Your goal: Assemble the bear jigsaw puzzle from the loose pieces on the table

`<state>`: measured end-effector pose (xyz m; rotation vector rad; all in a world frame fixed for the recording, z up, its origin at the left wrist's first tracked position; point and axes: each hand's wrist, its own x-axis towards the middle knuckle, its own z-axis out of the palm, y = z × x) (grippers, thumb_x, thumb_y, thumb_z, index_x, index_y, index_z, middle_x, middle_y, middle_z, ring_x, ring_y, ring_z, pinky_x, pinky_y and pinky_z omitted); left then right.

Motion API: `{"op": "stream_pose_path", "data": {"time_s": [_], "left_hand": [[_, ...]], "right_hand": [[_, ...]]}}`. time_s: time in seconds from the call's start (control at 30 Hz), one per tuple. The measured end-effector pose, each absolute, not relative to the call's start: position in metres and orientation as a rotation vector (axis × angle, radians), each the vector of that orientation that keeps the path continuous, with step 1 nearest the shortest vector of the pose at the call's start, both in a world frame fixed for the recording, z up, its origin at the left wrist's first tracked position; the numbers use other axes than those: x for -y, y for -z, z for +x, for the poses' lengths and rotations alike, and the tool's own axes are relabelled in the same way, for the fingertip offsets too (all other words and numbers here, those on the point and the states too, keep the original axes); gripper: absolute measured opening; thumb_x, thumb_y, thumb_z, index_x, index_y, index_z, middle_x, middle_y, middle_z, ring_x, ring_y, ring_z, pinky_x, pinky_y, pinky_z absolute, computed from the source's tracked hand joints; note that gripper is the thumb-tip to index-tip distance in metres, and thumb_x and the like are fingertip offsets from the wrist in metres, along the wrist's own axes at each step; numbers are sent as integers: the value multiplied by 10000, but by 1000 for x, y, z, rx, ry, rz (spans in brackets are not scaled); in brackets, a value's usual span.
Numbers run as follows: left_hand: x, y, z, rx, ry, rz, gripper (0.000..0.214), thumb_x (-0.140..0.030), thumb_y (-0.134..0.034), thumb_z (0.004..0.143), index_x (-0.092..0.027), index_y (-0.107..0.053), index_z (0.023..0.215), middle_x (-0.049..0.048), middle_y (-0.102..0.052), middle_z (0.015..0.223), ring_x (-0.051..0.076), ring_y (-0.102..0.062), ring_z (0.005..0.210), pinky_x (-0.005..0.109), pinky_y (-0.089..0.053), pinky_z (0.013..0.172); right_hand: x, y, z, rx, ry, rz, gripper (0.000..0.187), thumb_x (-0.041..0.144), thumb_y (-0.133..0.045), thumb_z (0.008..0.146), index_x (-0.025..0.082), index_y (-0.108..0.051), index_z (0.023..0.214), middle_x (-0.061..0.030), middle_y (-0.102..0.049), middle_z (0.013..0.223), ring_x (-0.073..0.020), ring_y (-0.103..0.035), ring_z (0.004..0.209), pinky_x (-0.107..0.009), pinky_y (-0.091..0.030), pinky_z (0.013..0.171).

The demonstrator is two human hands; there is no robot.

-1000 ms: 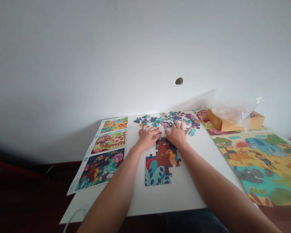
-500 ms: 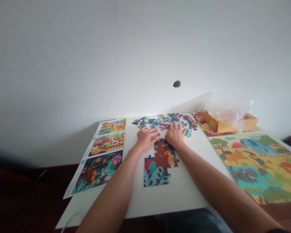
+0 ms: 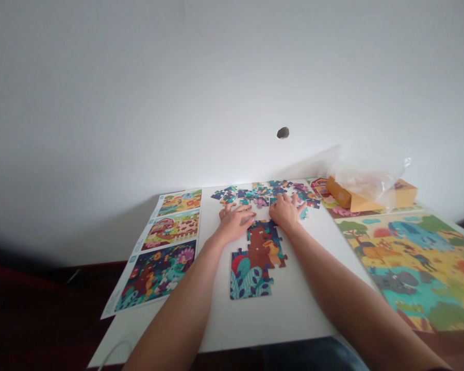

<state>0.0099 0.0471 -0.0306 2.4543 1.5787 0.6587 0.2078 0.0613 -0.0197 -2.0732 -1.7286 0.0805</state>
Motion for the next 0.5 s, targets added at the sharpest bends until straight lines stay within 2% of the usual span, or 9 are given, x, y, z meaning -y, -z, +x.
{"op": "stream_pose_path", "data": {"time_s": [0.17,0.3,0.37,0.43,0.5], "left_hand": [[-46,30,10,-1609,-646,2435,242,-441,-585,910,-387,-737,1090,-72,-611,1372,336,-329,1382,540,-264,1107],[-46,30,9,-1609,-640,2438,237,-435,-581,913,-405,-728,1097,-79,-606,1374,334,-329,1381,545,-269,1103],[-46,31,9,-1599,-640,2448,238,-426,-580,915,-403,-727,1101,-79,-605,1376,329,-334,1382,545,-261,1110],[-47,31,9,-1590,-636,2454,241,-427,-580,915,-395,-730,1101,-68,-609,1373,328,-339,1383,547,-255,1115],[-47,31,9,-1589,-637,2455,244,-432,-583,912,-389,-734,1099,-53,-614,1367,327,-342,1387,549,-250,1118]], "right_hand": [[-64,18,208,1742,-121,-2010,595,193,-414,815,185,-490,1405,-97,-379,1555,-346,-186,1467,-682,-45,1134],[-65,17,206,2019,-235,-1797,753,173,-434,774,212,-331,1519,-97,-416,1536,-306,-200,1482,-682,-78,1143],[-66,16,206,2069,-217,-1750,702,218,-434,812,222,-355,1510,-97,-383,1556,-307,-190,1486,-689,-76,1142],[-67,16,207,1934,-134,-1857,599,283,-408,870,209,-431,1464,-91,-304,1596,-320,-140,1495,-694,-65,1139],[-68,16,209,1761,-109,-2014,520,324,-360,917,183,-516,1393,-98,-291,1598,-341,-121,1493,-704,-54,1131]]}}
